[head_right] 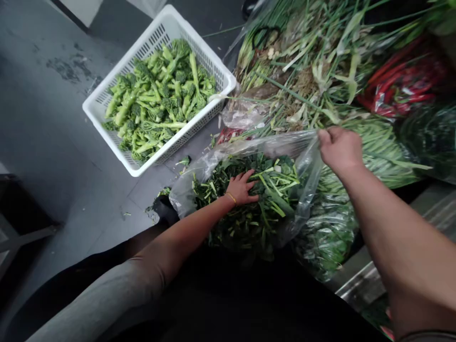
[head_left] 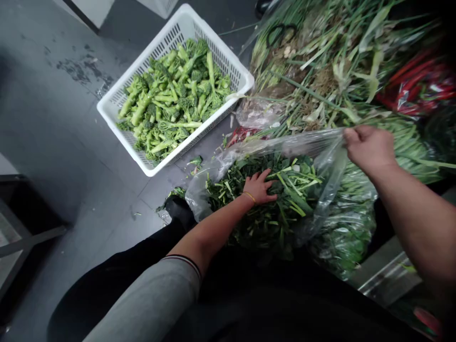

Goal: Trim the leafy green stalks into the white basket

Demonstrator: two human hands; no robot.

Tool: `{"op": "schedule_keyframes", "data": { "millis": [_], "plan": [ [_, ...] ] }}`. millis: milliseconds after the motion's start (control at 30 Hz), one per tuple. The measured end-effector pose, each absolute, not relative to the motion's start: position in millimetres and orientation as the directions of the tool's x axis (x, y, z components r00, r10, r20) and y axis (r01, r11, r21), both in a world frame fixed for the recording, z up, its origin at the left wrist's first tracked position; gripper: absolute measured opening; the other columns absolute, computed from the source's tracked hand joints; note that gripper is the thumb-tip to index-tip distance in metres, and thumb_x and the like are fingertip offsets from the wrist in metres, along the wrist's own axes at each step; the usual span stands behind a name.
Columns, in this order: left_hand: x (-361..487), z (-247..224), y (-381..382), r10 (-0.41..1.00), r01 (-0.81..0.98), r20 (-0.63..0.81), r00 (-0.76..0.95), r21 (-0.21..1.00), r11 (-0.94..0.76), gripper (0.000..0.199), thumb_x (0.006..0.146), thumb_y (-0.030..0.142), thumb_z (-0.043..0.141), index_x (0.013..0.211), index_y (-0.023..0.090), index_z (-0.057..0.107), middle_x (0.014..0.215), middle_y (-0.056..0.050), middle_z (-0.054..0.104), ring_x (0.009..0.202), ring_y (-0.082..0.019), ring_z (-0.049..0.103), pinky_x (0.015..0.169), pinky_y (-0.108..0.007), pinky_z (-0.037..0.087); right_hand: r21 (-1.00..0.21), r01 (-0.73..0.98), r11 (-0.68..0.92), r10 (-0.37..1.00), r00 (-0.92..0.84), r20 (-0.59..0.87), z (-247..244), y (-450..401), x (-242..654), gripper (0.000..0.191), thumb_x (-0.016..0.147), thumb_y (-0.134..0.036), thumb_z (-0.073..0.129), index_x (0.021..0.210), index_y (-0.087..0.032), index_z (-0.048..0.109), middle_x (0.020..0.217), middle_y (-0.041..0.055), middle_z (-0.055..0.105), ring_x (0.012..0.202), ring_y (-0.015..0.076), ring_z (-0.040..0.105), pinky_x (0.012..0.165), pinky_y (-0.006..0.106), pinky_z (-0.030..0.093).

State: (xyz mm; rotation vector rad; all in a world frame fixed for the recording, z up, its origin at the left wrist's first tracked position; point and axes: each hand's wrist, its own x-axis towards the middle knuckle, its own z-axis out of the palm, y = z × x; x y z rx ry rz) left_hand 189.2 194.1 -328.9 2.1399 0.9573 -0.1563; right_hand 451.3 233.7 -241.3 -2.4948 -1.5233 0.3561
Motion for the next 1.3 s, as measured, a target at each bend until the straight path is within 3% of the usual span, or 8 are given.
{"op": "schedule_keyframes", "data": {
  "millis": [133, 267, 533, 700, 900, 1100, 1200, 1300],
  "plan": [
    [195.9, -328.3, 218.8, 0.539, 0.603, -0.415, 0.733, 0.763, -0.233, 0.060, 0.063, 0.052, 0.076, 0.116, 0.026, 0.066, 0.146, -0.008, 0.041, 0.126, -0.040, 0.042, 0.100, -0.058, 0.036, -0.309, 0.949, -0.062, 0.998, 0.049, -0.050, -207.3, 219.8, 369.9, 0.051, 0.085, -0.036, 0.053, 0.130, -0.010, 0.050, 0.122, 0.0222, 0.052, 0.116, 0.0330, 0.046, 0.095, 0.046, 0.040],
    [142.0, -325.6, 262.4, 0.553, 0.434, -0.314, 0.772, 0.896, -0.098, 0.043, 0.081, 0.032, 0.064, 0.123, 0.023, 0.060, 0.122, -0.004, 0.062, 0.108, -0.022, 0.059, 0.095, -0.036, 0.046, -0.501, 0.753, 0.427, 0.853, -0.519, -0.053, -211.2, 145.0, 262.1, 0.048, 0.086, -0.044, 0.050, 0.123, -0.014, 0.058, 0.127, 0.0161, 0.056, 0.125, 0.0310, 0.043, 0.108, 0.047, 0.032],
    [74.6, -343.9, 301.3, 0.852, 0.893, -0.503, 0.144, 0.437, 0.108, 0.031, 0.068, 0.016, 0.072, 0.099, 0.016, 0.066, 0.113, -0.015, 0.063, 0.116, -0.032, 0.052, 0.101, -0.045, 0.036, -0.409, 0.751, 0.519, 0.759, -0.625, -0.184, -295.5, 82.5, 237.6, 0.071, 0.067, -0.045, 0.073, 0.127, -0.009, 0.057, 0.140, 0.0233, 0.046, 0.135, 0.0375, 0.033, 0.112, 0.053, 0.022],
    [44.8, -322.8, 314.3, 0.843, 0.797, -0.526, 0.108, 0.553, 0.243, 0.016, 0.085, 0.024, 0.051, 0.079, 0.015, 0.063, 0.069, -0.005, 0.065, 0.070, -0.017, 0.063, 0.069, -0.027, 0.049, -0.436, 0.727, 0.531, 0.771, -0.628, -0.107, -293.9, 100.0, 262.9, 0.045, 0.069, -0.026, 0.067, 0.112, -0.012, 0.067, 0.133, 0.0150, 0.055, 0.132, 0.0318, 0.038, 0.114, 0.048, 0.023],
    [-20.0, -244.6, 322.6, 0.828, 0.221, -0.517, 0.218, 0.852, 0.474, 0.035, 0.077, 0.050, 0.060, 0.069, 0.018, 0.049, 0.042, 0.009, 0.036, 0.033, -0.006, 0.031, 0.036, -0.017, 0.027, -0.470, 0.696, 0.543, 0.777, -0.628, -0.031, -301.4, 123.8, 301.6, 0.029, 0.073, -0.022, 0.061, 0.100, -0.017, 0.071, 0.114, 0.0084, 0.067, 0.125, 0.0302, 0.044, 0.112, 0.051, 0.023],
    [-15.3, -206.0, 328.9, 0.854, 0.480, -0.310, 0.418, 0.873, 0.081, 0.022, 0.087, 0.037, 0.052, 0.081, 0.016, 0.056, 0.053, 0.005, 0.050, 0.042, -0.007, 0.045, 0.043, -0.018, 0.038, -0.279, 0.812, 0.512, 0.816, -0.561, -0.137, -325.9, 178.4, 331.6, 0.030, 0.082, -0.023, 0.050, 0.103, -0.017, 0.070, 0.114, 0.0091, 0.066, 0.117, 0.0271, 0.052, 0.109, 0.046, 0.030],
    [27.7, -248.6, 301.4, 0.524, 0.629, -0.410, 0.746, 0.692, -0.354, 0.021, 0.089, 0.019, 0.048, 0.104, 0.017, 0.063, 0.095, -0.005, 0.068, 0.079, -0.013, 0.063, 0.072, -0.024, 0.049, -0.251, 0.816, 0.520, 0.793, -0.571, -0.215, -306.6, 183.2, 324.9, 0.029, 0.080, -0.024, 0.053, 0.102, -0.018, 0.071, 0.114, 0.0091, 0.066, 0.119, 0.0296, 0.051, 0.108, 0.048, 0.031],
    [61.4, -304.9, 294.2, 0.435, 0.715, -0.591, 0.680, 0.401, -0.573, 0.047, 0.087, 0.007, 0.043, 0.132, 0.018, 0.050, 0.137, -0.011, 0.051, 0.105, -0.020, 0.061, 0.083, -0.030, 0.047, -0.151, 0.882, 0.447, 0.848, -0.471, -0.242, -260.6, 165.5, 292.6, 0.032, 0.079, -0.023, 0.056, 0.108, -0.018, 0.069, 0.124, 0.0142, 0.061, 0.121, 0.0380, 0.048, 0.103, 0.058, 0.030]
  ]
}}
